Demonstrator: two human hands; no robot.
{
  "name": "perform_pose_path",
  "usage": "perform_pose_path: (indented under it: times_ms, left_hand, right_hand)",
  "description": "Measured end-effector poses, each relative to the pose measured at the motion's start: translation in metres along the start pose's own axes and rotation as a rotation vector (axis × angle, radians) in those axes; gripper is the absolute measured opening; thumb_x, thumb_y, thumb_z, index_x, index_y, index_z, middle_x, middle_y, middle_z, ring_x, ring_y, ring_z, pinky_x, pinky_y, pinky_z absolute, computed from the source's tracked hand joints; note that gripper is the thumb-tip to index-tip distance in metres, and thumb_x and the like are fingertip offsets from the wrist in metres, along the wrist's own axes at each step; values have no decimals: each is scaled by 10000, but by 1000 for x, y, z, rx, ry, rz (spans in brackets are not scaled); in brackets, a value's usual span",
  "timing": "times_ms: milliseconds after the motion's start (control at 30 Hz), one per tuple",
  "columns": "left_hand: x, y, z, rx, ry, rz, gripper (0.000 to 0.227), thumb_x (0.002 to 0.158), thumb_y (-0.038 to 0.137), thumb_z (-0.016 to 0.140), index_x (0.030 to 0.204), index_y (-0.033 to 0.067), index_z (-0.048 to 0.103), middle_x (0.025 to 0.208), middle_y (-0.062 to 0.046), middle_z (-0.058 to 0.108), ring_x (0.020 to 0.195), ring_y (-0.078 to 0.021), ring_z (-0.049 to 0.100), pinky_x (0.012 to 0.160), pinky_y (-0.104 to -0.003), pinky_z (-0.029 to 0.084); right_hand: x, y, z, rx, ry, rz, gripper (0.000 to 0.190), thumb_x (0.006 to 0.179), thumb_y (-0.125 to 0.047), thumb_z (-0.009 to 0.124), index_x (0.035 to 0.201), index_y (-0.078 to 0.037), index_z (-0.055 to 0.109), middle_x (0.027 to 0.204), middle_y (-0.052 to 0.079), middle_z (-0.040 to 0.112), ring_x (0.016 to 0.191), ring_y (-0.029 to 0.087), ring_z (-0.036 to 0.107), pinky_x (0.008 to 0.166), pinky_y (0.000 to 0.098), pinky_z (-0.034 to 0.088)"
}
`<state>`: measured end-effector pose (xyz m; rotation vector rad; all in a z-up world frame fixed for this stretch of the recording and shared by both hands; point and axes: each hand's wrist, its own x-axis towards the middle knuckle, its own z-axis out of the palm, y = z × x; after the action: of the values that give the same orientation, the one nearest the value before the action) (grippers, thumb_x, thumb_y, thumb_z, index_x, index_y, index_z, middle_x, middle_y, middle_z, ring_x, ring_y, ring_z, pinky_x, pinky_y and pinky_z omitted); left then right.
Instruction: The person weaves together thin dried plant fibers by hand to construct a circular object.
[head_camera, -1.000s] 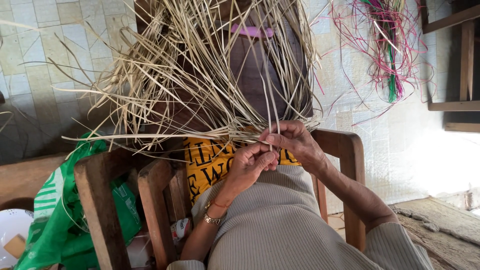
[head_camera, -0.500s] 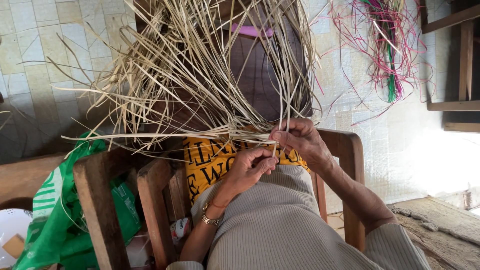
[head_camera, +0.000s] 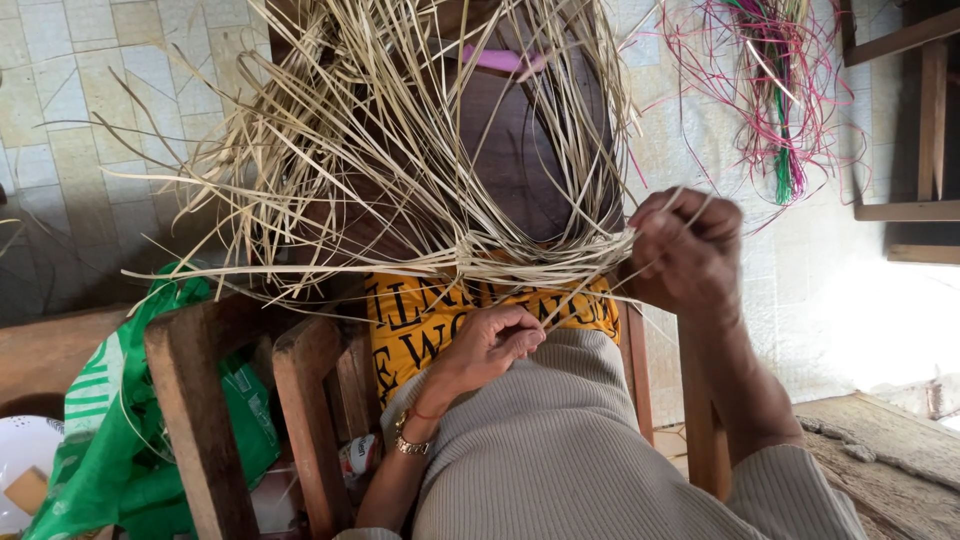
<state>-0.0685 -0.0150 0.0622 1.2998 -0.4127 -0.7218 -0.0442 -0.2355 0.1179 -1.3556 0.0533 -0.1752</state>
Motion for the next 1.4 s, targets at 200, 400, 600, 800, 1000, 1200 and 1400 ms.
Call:
perform_pose_path:
  times_ms: [200,400,600,800,1000,1200,1400]
  left_hand:
    - [-7,13,-12,84,-71,-58,157,849,133,530,736,34,575,614,-47,537,545,-107,500,499,-235,427]
    - [-17,18,-19,103,-130,-147,191,839,211,526,744,53,578,616,-20,547,517,-95,511,489,-205,432]
    - [-20,18,-20,89,-107,-169,145,828,177,546,759,56,589,629,-14,560,545,-82,527,503,-196,445]
    - [-18,24,-18,82,-130,-171,121,832,152,549,754,67,585,607,-3,540,506,-70,484,475,-201,413]
    - [-17,24,-17,73,-120,-139,122,833,152,544,782,53,594,642,-13,557,559,-77,530,497,-190,446]
    - [-15,22,-16,-8,-1,-68,81,795,119,589,803,41,610,683,-40,607,598,-105,592,551,-188,493]
    - [-2,16,-4,-274,350,154,76,782,-3,597,843,-39,570,756,-132,602,647,-153,595,603,-222,519]
  right_hand:
    - [34,-9,-14,-233,139,-191,162,912,-51,494,785,37,543,444,30,414,338,88,406,399,185,374]
    - [69,9,-34,-350,216,-264,166,943,-126,541,800,-52,580,470,-14,411,339,66,360,558,228,413]
    - [82,34,-39,-434,239,-285,203,907,-153,587,717,-84,567,443,-38,393,333,50,320,797,304,500]
    - [88,54,-59,-495,256,-246,231,916,-80,580,687,-72,552,428,-20,400,311,63,316,667,270,466]
    - [88,55,-61,-469,248,-202,258,910,-18,581,659,-47,524,441,-10,393,303,69,299,384,192,301]
    - [99,85,-98,-762,181,-223,220,943,-110,571,968,4,385,664,52,480,443,95,396,391,211,367]
    - [37,11,5,-976,-67,-328,409,892,-350,491,1058,24,485,969,175,517,844,304,520,692,397,423]
